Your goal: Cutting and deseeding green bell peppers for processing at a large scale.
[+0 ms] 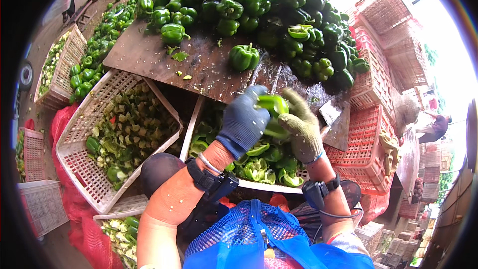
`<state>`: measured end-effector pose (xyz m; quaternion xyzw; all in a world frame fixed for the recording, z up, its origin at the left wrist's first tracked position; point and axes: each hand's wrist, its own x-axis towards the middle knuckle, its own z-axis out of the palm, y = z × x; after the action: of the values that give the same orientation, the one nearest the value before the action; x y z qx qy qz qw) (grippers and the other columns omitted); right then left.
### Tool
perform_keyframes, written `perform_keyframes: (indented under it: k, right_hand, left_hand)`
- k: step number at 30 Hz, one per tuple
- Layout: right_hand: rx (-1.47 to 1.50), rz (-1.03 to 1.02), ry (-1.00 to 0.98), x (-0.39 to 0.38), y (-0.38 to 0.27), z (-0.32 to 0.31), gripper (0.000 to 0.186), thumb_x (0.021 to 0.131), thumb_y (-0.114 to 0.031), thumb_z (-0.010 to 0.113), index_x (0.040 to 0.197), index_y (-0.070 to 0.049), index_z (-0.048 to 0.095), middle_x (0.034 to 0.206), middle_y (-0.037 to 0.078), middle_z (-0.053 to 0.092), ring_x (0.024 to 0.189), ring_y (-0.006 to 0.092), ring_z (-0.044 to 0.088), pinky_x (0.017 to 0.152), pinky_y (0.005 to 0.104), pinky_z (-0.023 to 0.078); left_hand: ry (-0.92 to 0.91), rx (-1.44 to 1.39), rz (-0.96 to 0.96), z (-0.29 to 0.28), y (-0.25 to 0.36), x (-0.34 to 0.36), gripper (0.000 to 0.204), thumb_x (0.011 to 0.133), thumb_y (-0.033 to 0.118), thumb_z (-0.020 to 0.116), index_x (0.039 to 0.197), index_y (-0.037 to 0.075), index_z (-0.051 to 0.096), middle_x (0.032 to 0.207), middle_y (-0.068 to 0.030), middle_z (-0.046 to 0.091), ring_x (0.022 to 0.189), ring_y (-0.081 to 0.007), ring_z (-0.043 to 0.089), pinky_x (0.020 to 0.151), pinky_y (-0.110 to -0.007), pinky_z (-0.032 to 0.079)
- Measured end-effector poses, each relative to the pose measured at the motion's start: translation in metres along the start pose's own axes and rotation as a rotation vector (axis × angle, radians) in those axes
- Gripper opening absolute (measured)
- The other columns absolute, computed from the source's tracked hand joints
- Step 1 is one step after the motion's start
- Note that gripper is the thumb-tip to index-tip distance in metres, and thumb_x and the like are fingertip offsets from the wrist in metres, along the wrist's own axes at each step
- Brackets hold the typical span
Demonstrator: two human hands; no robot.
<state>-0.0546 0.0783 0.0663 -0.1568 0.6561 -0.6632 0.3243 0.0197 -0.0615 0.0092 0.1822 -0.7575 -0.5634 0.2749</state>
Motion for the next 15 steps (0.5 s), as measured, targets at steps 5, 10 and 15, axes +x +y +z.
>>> perform_keyframes:
  k: [5,10,15]
  right_hand:
    - [-0.074,0.112,-0.079,-0.014,0.02,-0.01,0.049,0.083,-0.011,0.071,0.128,0.003,0.06,0.113,0.007,0.07,0.096,0.0114,0.064,0.086,0.0259,0.051]
    - [-0.683,0.057,-0.218,-0.005,0.009,-0.023,0.046,0.078,-0.013,0.071,0.122,-0.002,0.067,0.111,0.012,0.073,0.099,0.0167,0.068,0.091,0.0294,0.052]
    - [-1.347,-0.919,-0.115,0.13,-0.008,-0.052,0.048,0.074,-0.017,0.074,0.12,-0.008,0.064,0.119,0.02,0.065,0.111,0.0375,0.063,0.094,0.0446,0.052]
  left_hand:
    - [-0.251,0.081,0.035,0.004,-0.003,-0.023,0.058,0.08,-0.001,0.057,0.138,0.001,0.053,0.118,-0.0223,0.068,0.108,-0.0278,0.069,0.092,-0.037,0.055]
    - [-0.513,-0.124,-0.155,-0.022,-0.006,-0.026,0.077,0.073,-0.001,0.065,0.147,0.004,0.044,0.131,-0.0256,0.061,0.123,-0.0319,0.061,0.102,-0.038,0.048]
    - [-0.28,0.372,-0.046,-0.045,-0.002,-0.016,0.057,0.075,0.014,0.071,0.129,0.001,0.056,0.108,-0.026,0.065,0.098,-0.0436,0.064,0.086,-0.047,0.053]
